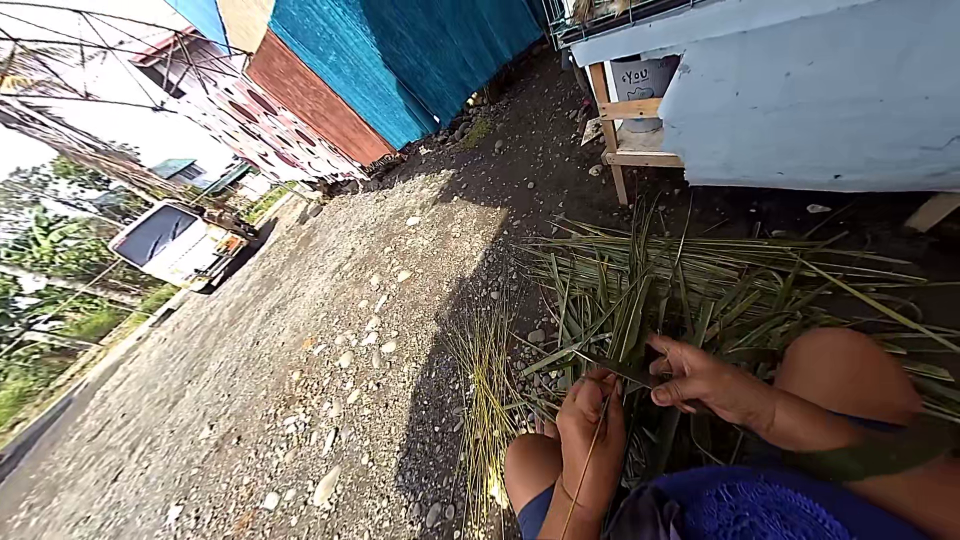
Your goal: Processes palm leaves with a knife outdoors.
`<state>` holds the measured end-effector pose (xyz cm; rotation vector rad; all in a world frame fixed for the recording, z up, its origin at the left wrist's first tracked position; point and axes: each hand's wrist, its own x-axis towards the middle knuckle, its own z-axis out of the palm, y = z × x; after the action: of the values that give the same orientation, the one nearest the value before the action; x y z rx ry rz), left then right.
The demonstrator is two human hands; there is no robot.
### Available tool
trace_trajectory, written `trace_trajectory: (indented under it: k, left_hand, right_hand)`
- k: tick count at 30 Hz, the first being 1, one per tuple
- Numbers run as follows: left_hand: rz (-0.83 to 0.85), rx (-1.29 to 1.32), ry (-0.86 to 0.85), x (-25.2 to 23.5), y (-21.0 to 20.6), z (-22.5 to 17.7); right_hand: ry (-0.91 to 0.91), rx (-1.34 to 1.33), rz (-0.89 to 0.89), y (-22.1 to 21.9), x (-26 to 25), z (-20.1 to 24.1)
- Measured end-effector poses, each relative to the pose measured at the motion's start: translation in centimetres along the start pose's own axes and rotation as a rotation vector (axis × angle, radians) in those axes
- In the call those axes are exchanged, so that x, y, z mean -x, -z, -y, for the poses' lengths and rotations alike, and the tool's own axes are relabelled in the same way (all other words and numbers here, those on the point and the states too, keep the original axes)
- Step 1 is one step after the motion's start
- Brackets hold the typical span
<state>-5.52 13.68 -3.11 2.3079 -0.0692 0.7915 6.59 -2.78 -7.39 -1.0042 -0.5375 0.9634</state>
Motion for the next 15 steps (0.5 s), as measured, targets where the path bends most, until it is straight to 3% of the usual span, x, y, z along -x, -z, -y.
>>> trace_trajectory:
  k: [3, 8, 12, 15]
  left_hand:
    - [0.026, 0.003, 0.021, 0.4, 0.1, -0.2]
    - [0.118, -0.058, -0.045, 1.5, 0.4, -1.4]
    - [0.153, -0.098, 0.03, 2.2, -0.2, -0.9]
    - [0.152, -0.092, 0.117, 2.4, -0.4, -0.8]
  right_hand:
    - [-0.022, 0.007, -0.153, 1.4, -1.1, -0.6]
    - [-0.161, 0.018, -0.515, 7.3, -3.3, -2.3]
    - [-0.154, 0.374, -0.477, 8.7, -3.3, -3.5]
    - [-0.262, 0.377, -0.486, 8.4, -3.3, -4.4]
